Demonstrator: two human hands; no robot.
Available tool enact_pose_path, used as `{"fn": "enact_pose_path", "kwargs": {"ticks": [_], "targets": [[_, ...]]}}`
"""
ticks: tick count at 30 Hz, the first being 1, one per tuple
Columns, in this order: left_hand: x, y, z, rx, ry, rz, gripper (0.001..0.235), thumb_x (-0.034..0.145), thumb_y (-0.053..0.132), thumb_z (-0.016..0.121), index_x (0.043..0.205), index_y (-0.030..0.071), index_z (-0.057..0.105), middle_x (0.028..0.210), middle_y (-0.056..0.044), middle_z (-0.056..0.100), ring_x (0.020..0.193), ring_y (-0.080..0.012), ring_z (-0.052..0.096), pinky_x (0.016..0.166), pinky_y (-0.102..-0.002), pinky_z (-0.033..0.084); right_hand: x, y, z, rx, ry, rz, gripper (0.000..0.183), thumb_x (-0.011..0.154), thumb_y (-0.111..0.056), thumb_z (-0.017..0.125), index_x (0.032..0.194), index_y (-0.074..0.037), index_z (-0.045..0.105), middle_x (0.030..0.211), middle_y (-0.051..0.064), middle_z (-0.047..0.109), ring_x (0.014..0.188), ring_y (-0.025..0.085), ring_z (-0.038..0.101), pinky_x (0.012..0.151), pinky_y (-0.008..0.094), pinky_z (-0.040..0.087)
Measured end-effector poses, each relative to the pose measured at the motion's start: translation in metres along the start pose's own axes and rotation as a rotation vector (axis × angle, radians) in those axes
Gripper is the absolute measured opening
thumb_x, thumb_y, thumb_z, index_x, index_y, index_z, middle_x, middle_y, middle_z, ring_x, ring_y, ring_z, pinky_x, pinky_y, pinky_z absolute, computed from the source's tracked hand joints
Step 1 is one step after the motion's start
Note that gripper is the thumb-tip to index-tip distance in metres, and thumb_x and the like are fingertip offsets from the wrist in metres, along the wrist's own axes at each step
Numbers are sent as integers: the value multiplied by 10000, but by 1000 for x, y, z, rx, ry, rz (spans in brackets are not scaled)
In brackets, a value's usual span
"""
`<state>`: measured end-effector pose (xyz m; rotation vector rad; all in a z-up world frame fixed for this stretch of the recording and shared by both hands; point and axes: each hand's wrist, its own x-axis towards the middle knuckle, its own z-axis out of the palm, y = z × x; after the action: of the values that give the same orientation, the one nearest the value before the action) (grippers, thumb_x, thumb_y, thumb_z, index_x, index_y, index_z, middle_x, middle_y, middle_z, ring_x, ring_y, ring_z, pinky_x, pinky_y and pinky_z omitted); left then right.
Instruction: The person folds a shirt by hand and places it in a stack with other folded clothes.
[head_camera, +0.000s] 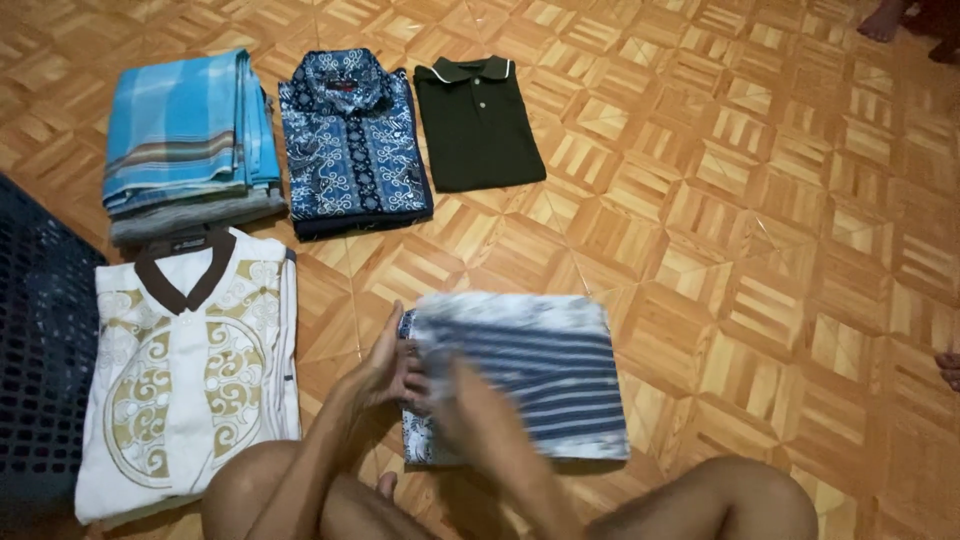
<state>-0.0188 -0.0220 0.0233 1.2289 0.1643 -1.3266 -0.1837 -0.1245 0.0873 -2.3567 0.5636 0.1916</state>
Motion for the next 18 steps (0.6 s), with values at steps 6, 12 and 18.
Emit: {"fn": "enact_pose_path", "kwargs": {"ticks": [6,12,18], "targets": [[-20,11,11,573,320,-256,845,902,530,604,1580,155,266,1685,-131,181,1553,-337,222,1251,-598,219,-15,22,29,222,-212,-86,568,998,-397,538,1502,-174,403,1503,104,503,1296,258,557,1055,438,519],[17,-22,-26,888,492,40,438,968,371,640,1258,64,525,1162,-139,677,1023,-282,689,847,-389,569,3,162,3,307,362,257,545,963,-419,526,1417,-120,495,1467,112,528,1305,271,550,1066,482,495],[13,-25,-10,1459,716,907,442,969,420,625,1239,75,570,1155,-149,622,1008,-274,618,800,-418,555,2,198,-6,523,466,564,616,910,-475,610,1385,-88,545,1318,140,636,1157,255,635,959,414,535]]}}
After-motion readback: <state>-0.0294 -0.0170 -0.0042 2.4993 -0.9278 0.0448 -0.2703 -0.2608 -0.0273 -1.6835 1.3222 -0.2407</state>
